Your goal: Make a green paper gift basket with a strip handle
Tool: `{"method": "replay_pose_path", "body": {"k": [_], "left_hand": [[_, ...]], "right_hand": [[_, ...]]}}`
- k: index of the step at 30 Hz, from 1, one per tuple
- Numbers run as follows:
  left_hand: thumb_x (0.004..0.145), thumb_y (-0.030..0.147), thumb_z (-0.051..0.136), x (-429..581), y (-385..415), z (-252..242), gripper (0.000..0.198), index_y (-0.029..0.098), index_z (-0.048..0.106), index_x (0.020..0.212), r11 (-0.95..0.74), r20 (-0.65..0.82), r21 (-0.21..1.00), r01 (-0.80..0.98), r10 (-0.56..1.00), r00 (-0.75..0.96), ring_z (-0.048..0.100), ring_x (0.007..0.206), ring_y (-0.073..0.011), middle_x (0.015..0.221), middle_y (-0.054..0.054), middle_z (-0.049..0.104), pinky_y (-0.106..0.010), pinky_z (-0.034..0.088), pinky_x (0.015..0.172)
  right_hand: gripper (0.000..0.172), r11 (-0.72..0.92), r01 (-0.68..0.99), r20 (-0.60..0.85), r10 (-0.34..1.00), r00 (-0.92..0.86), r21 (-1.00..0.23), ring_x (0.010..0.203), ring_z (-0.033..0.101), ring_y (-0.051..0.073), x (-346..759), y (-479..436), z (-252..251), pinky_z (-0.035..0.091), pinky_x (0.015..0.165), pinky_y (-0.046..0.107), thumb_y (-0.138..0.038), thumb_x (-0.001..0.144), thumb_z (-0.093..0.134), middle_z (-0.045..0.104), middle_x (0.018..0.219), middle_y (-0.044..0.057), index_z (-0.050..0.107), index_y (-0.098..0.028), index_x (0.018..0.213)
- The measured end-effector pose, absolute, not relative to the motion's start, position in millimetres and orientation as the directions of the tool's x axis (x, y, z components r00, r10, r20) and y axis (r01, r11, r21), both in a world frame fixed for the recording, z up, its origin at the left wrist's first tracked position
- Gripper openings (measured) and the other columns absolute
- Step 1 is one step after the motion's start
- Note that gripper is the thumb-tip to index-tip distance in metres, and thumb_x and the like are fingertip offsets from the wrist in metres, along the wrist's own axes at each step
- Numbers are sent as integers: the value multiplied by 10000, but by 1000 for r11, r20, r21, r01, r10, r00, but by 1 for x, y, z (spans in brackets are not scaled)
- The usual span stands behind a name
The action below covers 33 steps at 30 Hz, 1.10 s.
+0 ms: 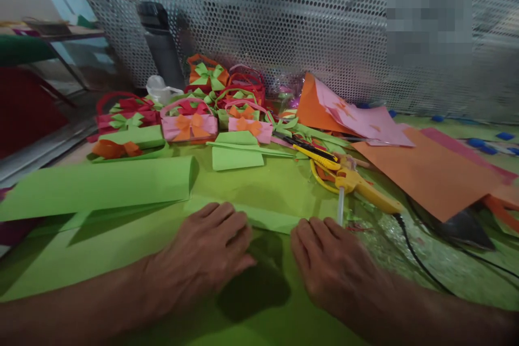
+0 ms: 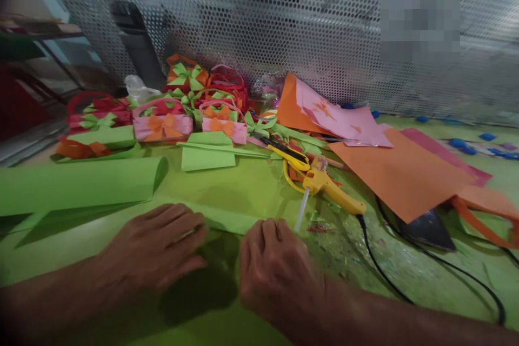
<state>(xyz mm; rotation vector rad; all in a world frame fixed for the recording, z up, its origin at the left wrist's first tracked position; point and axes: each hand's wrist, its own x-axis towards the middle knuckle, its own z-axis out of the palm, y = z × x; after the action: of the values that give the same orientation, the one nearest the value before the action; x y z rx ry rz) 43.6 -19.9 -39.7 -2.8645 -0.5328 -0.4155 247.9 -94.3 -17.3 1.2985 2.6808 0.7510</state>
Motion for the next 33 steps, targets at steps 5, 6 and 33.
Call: {"method": "replay_pose_path", "body": {"k": [5, 6, 33], "left_hand": [[850, 230, 503, 45, -17, -38, 142, 146, 564, 947, -912, 415, -193, 362, 259, 872, 503, 683, -172, 762, -20, 607, -320, 369, 613], [837, 216, 527, 45, -15, -39, 161, 143, 554, 977, -907, 452, -207, 368, 245, 858, 503, 683, -171, 761, -17, 609, -319, 370, 616], [822, 102, 431, 53, -12, -42, 203, 162, 585, 703, -937, 468, -135, 322, 226, 854, 445, 580, -144, 604, -6, 554, -321, 305, 569]], "right_hand": [[185, 543, 708, 204, 709, -675, 451, 522, 447, 173, 250, -91, -23, 300, 518, 337, -25, 690, 421, 508, 583, 31, 544, -163, 675], [176, 556, 704, 219, 694, -686, 443, 522, 446, 170, 251, -91, -24, 301, 526, 338, -35, 709, 422, 512, 587, 31, 545, -160, 685], [210, 554, 779, 331, 706, -626, 293, 592, 461, 178, 249, -91, -29, 312, 539, 330, -20, 735, 390, 553, 649, 44, 547, -159, 748]]}}
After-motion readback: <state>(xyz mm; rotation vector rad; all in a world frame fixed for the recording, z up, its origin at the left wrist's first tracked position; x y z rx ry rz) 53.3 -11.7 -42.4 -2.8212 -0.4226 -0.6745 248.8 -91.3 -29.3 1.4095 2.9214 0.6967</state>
